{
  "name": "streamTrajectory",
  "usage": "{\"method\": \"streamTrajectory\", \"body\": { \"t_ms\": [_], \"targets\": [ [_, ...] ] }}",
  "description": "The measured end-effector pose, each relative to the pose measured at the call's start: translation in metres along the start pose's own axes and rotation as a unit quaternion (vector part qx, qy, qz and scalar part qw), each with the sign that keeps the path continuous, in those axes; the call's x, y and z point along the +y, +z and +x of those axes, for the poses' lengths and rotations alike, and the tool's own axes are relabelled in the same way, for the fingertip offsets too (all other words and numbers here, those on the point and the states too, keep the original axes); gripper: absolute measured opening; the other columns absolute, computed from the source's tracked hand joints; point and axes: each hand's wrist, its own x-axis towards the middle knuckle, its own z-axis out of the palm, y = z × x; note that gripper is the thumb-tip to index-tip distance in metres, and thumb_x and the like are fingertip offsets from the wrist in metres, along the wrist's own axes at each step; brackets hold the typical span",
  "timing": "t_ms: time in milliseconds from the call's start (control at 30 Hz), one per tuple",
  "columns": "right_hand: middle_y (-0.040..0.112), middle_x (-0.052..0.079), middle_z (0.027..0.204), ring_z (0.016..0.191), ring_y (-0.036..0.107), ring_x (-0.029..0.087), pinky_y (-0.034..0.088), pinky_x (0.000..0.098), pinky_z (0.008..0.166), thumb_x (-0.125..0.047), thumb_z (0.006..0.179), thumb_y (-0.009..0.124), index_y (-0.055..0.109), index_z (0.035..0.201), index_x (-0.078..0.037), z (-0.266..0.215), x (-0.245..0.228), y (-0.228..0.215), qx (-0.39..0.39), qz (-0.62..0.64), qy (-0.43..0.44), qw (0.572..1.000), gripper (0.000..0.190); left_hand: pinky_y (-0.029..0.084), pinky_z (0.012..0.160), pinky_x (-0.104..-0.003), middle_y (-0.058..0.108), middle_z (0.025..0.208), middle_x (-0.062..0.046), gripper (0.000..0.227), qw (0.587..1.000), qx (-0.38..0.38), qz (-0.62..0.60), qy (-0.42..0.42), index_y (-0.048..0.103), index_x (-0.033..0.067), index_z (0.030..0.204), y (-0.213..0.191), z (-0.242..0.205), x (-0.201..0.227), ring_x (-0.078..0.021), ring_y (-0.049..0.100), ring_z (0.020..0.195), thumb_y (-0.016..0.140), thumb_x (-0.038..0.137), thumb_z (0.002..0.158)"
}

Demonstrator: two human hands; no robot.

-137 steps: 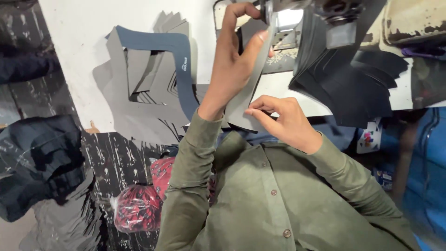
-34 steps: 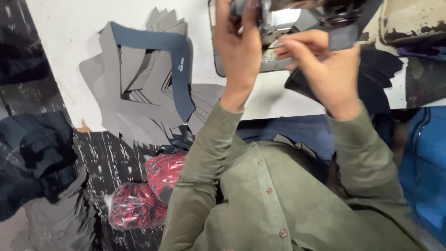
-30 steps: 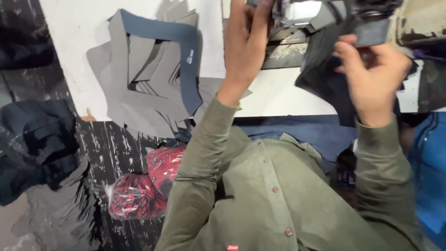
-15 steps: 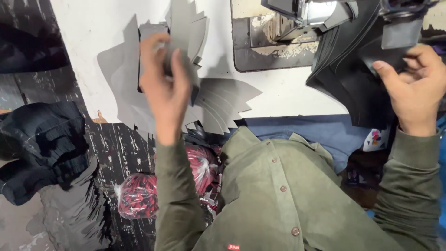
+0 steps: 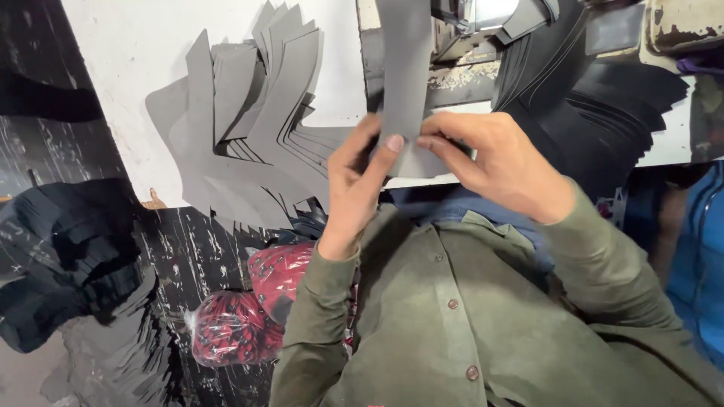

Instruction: Stitching pre-cut synthetic material pieces together using an industrial sewing machine as part of the shoe manufacturing process.

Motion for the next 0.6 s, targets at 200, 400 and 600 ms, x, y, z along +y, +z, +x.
{"method": "streamTrajectory", "body": {
  "t_ms": [200,400,600],
  "targets": [
    [0.07,0.016,0.08,0.068,0.067,0.032,0.051,0.0384,0.06,-0.014,0.093,0.067,0.071,0.105,-0.002,-0.019,0.001,-0.016,-0.154,-0.045,0.031,0.987,0.017,0.045,0.083,-0.023,0.069,0.115,0.002,0.046,0.988,-0.151,0.016,-0.024,0.062,0.0031,0.137,0.019,0.028,0.037,-0.0078,0.057,0.096,0.04,0.033,0.11],
    [0.073,0.016,0.082,0.067,0.068,0.03,0.052,0.038,0.062,-0.016,0.094,0.066,0.071,0.104,-0.001,-0.038,0.03,0.002,-0.127,0.005,0.03,0.991,0.019,0.048,0.097,-0.022,0.07,0.121,-0.002,0.04,0.975,-0.205,0.018,0.085,0.057,0.0021,0.147,0.035,0.037,0.019,-0.0069,0.059,0.107,0.047,0.031,0.121],
    [0.071,0.015,0.082,0.067,0.067,0.029,0.05,0.0378,0.062,-0.015,0.096,0.066,0.071,0.102,-0.001,-0.034,0.045,0.034,-0.062,0.015,0.013,0.998,0.016,0.053,0.105,-0.029,0.048,0.151,-0.001,0.043,0.97,-0.194,0.024,0.147,0.037,0.0073,0.155,0.049,0.045,0.03,-0.0113,0.067,0.111,0.048,0.014,0.114]
  ]
}}
